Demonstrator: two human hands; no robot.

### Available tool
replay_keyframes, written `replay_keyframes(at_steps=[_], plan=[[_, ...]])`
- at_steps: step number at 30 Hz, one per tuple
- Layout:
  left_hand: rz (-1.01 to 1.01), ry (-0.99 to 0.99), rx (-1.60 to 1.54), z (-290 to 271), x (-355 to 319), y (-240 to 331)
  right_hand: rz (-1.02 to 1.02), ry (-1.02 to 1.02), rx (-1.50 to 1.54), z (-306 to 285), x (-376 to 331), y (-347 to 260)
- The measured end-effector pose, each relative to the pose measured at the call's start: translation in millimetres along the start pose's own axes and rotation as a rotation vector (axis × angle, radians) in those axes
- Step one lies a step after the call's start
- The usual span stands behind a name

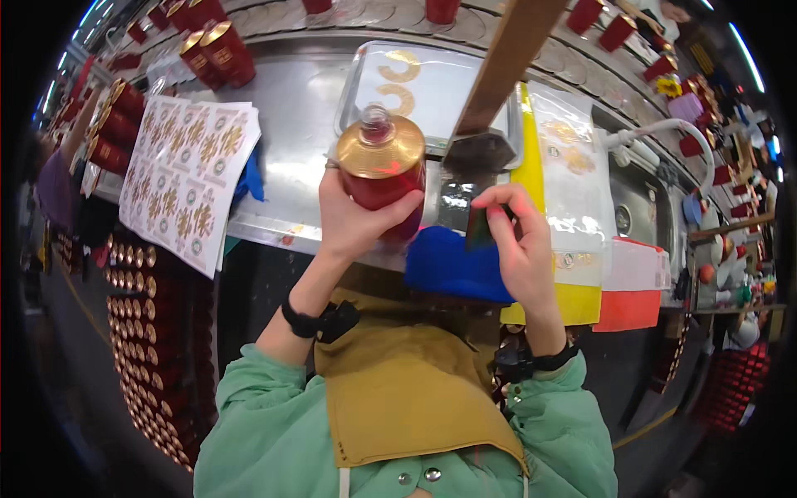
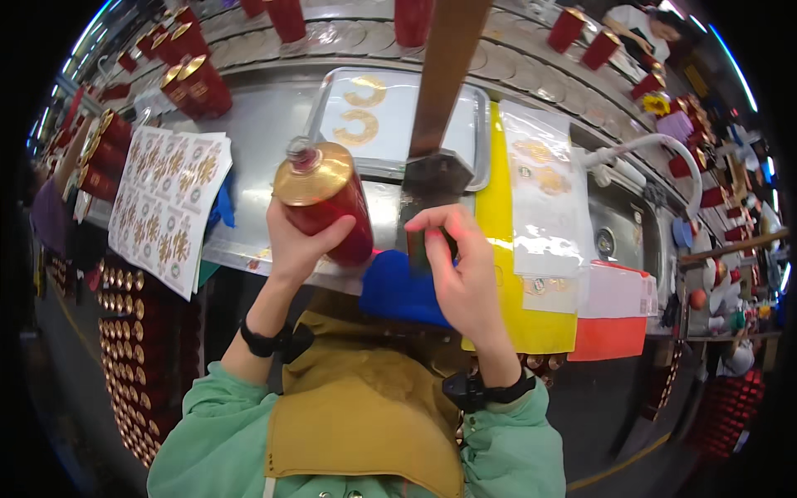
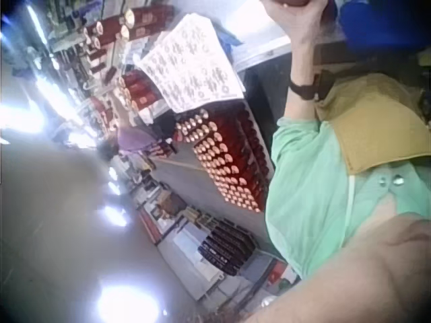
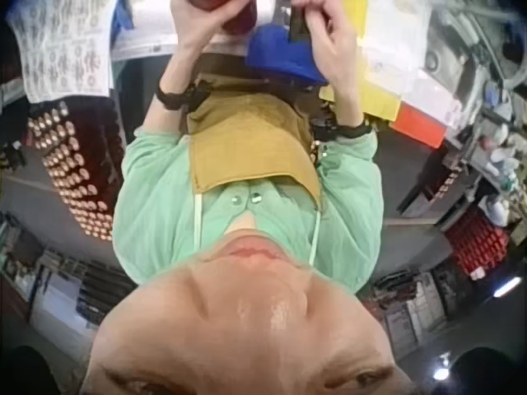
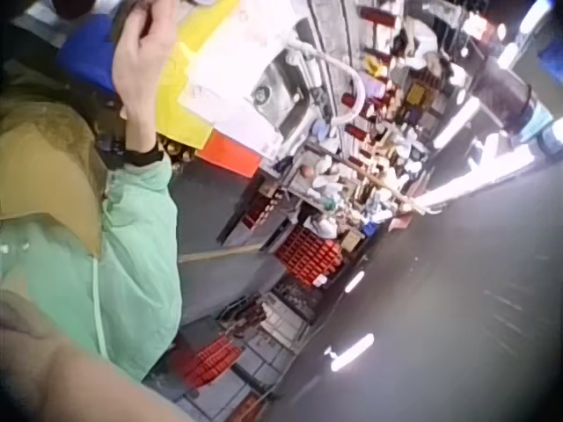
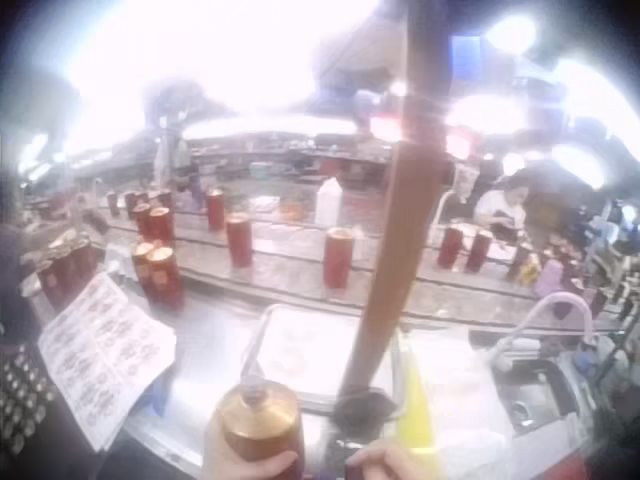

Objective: Manually applying and smoothing labels onto red liquor or oil bottles on an assembly line.

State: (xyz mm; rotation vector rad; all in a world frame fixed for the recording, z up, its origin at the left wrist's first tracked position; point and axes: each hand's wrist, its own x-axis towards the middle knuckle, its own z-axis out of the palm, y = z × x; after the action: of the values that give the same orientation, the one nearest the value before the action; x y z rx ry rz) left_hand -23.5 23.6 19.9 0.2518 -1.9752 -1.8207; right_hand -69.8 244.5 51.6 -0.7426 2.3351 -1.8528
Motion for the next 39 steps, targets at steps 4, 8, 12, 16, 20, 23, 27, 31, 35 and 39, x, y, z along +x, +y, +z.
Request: replay_keyframes(at_steps=[4, 8, 12, 16, 20, 23, 27, 31, 35, 39], plan=[[-0.078, -0.180, -0.366, 28, -12, 31, 0.197, 0.075, 0.185, -5, -26, -10], [-0.518, -0.366, -0.432, 64, -25, 33, 0.161, 0.057, -0.007, -2, -39, -5], [-0.610, -0.457, -0.406, 75, -30, 22, 0.314, 0.112, 0.156, -5, -37, 12], [-0.599, -0.393, -0.293, 82, -19, 13, 0.132, 0.086, 0.292, -11, -20, 23], [-0.580, -0.340, -0.198, 90, -3, 6, 0.181, 0.066, 0.176, -20, -6, 30], [-0.492, -0.388, -0.098, 93, -11, 3, 0.188, 0.121, -0.014, -48, -10, 46], [-0.261, -0.404, 0.088, 95, -33, 1, 0.254, 0.048, -0.343, -141, -20, 95], [-0.300, -0.427, 0.028, 95, -34, 2, 0.336, 0.191, -0.811, -282, -5, 157], [-0.305, -0.401, 0.046, 97, -33, 4, 0.818, 0.464, -1.170, -411, 16, 207], [-0.343, -0.393, 0.016, 99, -33, 7, 0.968, 0.549, -1.296, -476, 21, 252]])
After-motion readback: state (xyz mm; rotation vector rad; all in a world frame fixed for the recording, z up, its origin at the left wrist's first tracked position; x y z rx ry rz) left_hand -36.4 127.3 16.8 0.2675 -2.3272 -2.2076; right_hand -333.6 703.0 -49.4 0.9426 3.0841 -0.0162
